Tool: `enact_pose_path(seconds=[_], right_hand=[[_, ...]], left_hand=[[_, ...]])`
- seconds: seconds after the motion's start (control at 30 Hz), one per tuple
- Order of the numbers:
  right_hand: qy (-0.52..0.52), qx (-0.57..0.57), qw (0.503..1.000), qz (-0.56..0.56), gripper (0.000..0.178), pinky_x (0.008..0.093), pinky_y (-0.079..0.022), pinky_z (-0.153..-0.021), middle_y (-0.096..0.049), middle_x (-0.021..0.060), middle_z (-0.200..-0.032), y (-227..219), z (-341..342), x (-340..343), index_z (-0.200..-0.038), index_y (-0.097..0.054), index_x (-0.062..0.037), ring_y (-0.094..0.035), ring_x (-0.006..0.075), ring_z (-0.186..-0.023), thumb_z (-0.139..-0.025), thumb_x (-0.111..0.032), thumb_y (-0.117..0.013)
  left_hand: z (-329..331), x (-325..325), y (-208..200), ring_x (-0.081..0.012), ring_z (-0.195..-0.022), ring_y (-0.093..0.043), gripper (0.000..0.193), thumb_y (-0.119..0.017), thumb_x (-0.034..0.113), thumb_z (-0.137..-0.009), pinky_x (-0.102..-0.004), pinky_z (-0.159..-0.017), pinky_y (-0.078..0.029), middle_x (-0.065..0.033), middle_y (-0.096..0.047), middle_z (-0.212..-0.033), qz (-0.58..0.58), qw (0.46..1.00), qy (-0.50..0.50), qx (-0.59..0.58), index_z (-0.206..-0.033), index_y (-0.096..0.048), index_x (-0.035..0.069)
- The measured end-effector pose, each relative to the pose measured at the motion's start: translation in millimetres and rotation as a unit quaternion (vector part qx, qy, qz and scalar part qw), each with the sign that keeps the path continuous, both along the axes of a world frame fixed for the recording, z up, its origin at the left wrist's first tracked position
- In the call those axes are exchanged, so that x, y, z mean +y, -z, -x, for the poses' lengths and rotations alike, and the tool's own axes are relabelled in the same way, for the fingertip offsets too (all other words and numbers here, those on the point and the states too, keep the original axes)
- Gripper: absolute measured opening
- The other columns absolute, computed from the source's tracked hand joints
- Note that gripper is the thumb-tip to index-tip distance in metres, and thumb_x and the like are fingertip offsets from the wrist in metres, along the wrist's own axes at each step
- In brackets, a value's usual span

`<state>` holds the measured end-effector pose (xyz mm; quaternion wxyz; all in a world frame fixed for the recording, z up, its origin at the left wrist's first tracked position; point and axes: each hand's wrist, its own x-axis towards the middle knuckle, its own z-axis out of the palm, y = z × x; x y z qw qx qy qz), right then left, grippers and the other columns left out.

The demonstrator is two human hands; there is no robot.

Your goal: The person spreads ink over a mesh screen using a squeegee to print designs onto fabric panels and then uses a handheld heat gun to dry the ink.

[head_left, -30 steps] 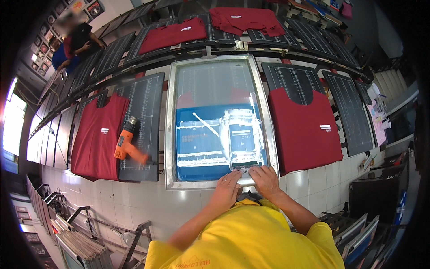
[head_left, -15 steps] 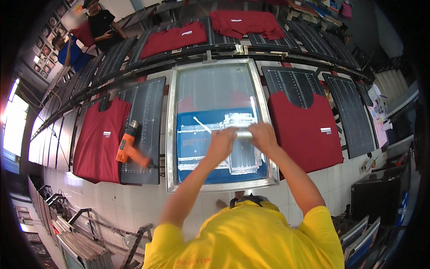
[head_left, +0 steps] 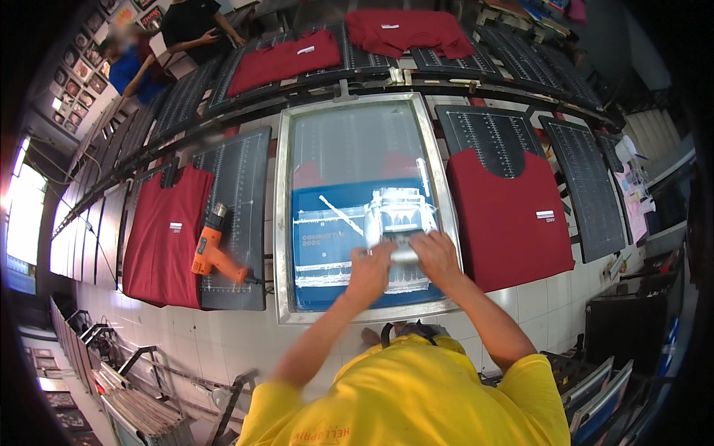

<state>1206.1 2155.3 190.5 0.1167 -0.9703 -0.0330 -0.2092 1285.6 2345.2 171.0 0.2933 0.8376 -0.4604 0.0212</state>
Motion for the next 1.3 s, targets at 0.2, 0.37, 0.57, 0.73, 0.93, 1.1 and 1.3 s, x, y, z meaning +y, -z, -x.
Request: enact_pose_path(seconds=[0.2, 0.37, 0.57, 0.73, 0.93, 1.1, 1.3], right_hand=[[0.018, 0.061, 0.998, -0.022, 0.013, 0.0444, -0.048, -0.076, -0.066, 0.0094, -0.081, -32, -82, -52, -0.076, -0.065, -0.0076, -0.061, 0.0319, -0.083, -0.066, -0.001, -0.069], [-0.003, -0.001, 1.000, 0.016, 0.013, 0.0432, -0.046, -0.072, -0.062, 0.0069, -0.081, -71, -59, -39, -0.078, -0.063, -0.0094, -0.060, 0.0296, -0.085, -0.069, -0.005, -0.071], [-0.007, -0.025, 1.000, 0.005, 0.018, 0.0389, -0.044, -0.069, -0.060, 0.0038, -0.085, -54, 38, 15, -0.089, -0.061, -0.0101, -0.057, 0.0249, -0.081, -0.073, -0.002, -0.064], [0.002, 0.022, 1.000, 0.005, 0.027, 0.0393, -0.044, -0.074, -0.061, 0.0032, -0.100, -9, 100, 46, -0.100, -0.062, -0.0080, -0.057, 0.0239, -0.090, -0.074, -0.009, -0.067], [-0.012, 0.121, 0.993, -0.013, 0.057, 0.0432, -0.043, -0.094, -0.054, 0.0093, -0.126, -3, 130, 60, -0.123, -0.056, -0.0048, -0.048, 0.0284, -0.118, -0.078, -0.034, -0.075], [0.030, 0.071, 0.991, -0.111, 0.052, 0.0446, -0.040, -0.100, -0.054, 0.0147, -0.134, -2, 136, 53, -0.126, -0.057, -0.0011, -0.048, 0.0326, -0.123, -0.090, -0.037, -0.065], [0.303, -0.073, 0.935, -0.167, 0.030, 0.0496, -0.044, -0.092, -0.060, 0.0200, -0.117, 7, 117, 28, -0.115, -0.059, 0.0013, -0.055, 0.0396, -0.109, -0.094, -0.019, -0.055]], left_hand=[[-90, -52, -40, -0.0284, -0.096, -0.063, 0.024, -0.048, 0.010, -0.100, -0.0426, -0.090, -0.032, -0.0114, -0.068, -0.114, 0.033, 0.992, 0.008, 0.121, -0.117, -0.064, 0.009], [-62, -30, -74, -0.0282, -0.096, -0.061, 0.025, -0.051, 0.011, -0.099, -0.0424, -0.093, -0.032, -0.0112, -0.066, -0.116, 0.086, 0.993, 0.024, 0.078, -0.121, -0.063, 0.011], [26, 23, -63, -0.0252, -0.115, -0.060, 0.040, -0.062, 0.008, -0.090, -0.0458, -0.095, -0.032, -0.0092, -0.064, -0.125, 0.025, 0.996, 0.050, 0.062, -0.129, -0.057, 0.012], [80, 54, -18, -0.0194, -0.122, -0.057, 0.041, -0.065, 0.017, -0.089, -0.0454, -0.097, -0.035, -0.0073, -0.062, -0.129, 0.002, 0.996, 0.086, 0.027, -0.129, -0.057, 0.010], [101, 66, 8, -0.0209, -0.132, -0.050, 0.044, -0.068, 0.014, -0.086, -0.0460, -0.106, -0.030, -0.0073, -0.059, -0.136, -0.024, 0.995, 0.099, -0.011, -0.128, -0.057, 0.008], [86, 74, -1, -0.0288, -0.132, -0.049, 0.046, -0.067, 0.017, -0.087, -0.0516, -0.112, -0.028, -0.0124, -0.057, -0.137, -0.015, 0.993, 0.099, 0.070, -0.131, -0.056, 0.006], [11, 162, 19, -0.0424, -0.130, -0.044, 0.046, -0.061, 0.015, -0.094, -0.0486, -0.110, -0.032, -0.0261, -0.048, -0.139, 0.046, 0.974, -0.221, -0.030, -0.133, -0.050, -0.005]])
